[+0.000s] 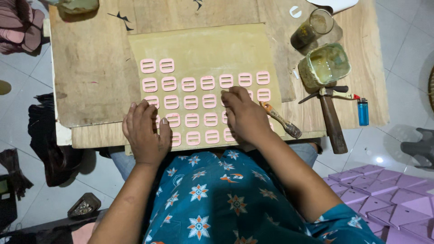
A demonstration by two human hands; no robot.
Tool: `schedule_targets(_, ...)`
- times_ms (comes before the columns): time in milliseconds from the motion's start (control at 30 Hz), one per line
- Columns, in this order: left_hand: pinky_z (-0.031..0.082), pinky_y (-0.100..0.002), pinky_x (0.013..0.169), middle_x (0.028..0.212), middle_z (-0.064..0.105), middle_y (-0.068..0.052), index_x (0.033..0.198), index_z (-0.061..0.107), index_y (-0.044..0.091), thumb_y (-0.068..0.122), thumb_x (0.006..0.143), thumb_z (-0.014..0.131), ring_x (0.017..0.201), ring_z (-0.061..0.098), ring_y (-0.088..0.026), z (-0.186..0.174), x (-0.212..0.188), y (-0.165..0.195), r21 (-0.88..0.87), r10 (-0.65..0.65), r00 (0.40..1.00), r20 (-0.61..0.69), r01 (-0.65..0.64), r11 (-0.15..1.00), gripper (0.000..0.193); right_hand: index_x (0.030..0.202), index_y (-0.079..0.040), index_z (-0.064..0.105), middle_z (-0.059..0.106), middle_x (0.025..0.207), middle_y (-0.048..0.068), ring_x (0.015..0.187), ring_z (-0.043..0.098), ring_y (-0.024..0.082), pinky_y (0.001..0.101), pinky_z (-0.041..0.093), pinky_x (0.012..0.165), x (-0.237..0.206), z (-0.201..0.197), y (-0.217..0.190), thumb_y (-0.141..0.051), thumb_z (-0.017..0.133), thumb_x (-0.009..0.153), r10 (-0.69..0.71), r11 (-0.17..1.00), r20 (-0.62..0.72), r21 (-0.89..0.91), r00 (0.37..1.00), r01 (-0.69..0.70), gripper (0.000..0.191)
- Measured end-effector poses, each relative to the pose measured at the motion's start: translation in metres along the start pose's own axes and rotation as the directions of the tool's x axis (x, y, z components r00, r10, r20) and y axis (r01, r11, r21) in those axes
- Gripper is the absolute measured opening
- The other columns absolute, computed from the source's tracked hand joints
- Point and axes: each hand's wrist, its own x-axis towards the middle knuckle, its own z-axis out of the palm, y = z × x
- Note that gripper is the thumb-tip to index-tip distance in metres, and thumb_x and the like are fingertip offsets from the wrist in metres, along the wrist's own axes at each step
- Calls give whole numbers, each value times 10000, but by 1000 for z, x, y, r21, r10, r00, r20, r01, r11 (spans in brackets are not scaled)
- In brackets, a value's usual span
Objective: The person sits at a workbench assembling pink plastic buckle components. They pick up buckle pieces one at a time, apply glue with a brush, press the parts together, and place the finished buckles on the board; later they tap assembled buckles with a hammer on a wooden block and place them in a pile.
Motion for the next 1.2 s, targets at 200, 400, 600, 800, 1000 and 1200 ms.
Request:
schedule_targets(200,230,-587,1228,1471,547,-195,1329,598,14,221,943,659,1461,407,-427,0,-1,-1,-11,2,999,-33,-2,1000,443,1267,-114,648,597,1168,107,865,692,337,449,564,705,-5,3,-17,-202,671,915,-20,1000,15,21,1000,19,364)
schedule_targets(400,213,-594,1235,1471,549,-192,1323,602,18,188,948,632,1477,397,-432,2,-3,-3,-26,-28,998,-48,27,999,413,1180,-113,681,638,1070,88,869,697,315,424,569,714,-21,1,-22,-184,660,935,-56,992,45,116,997,50,257)
schedule_targets(600,180,-594,1239,1480,544,-189,1324,600,17,157,956,609,1488,382,-431,2,-4,-4,-51,-66,996,-62,63,997,393,1103,-118,713,658,1026,90,850,697,305,416,561,720,-32,-3,-27,-190,669,927,-44,986,123,162,991,24,195)
schedule_targets(800,310,-551,1148,1275,623,-147,1148,648,46,105,934,626,1317,530,-356,-7,-3,3,-55,32,993,-118,-39,998,223,1058,-112,726,677,985,94,833,695,303,415,553,734,-38,-2,-29,-250,691,906,3,988,272,147,962,-45,208)
schedule_targets(1000,438,-442,876,999,658,-52,982,689,88,76,789,701,961,648,-267,-23,-29,32,-193,298,954,32,-287,938,194,1069,-107,721,683,1017,98,842,697,293,408,553,745,-39,2,-23,-260,699,888,29,983,283,168,959,-79,239)
schedule_targets(1200,452,-411,880,1069,673,-59,1130,701,68,112,829,726,960,640,-241,-24,-30,48,-182,301,953,40,-289,940,305,1065,-111,720,686,1007,90,844,700,277,399,550,738,-40,6,-18,-270,707,893,10,988,269,146,963,-51,236)
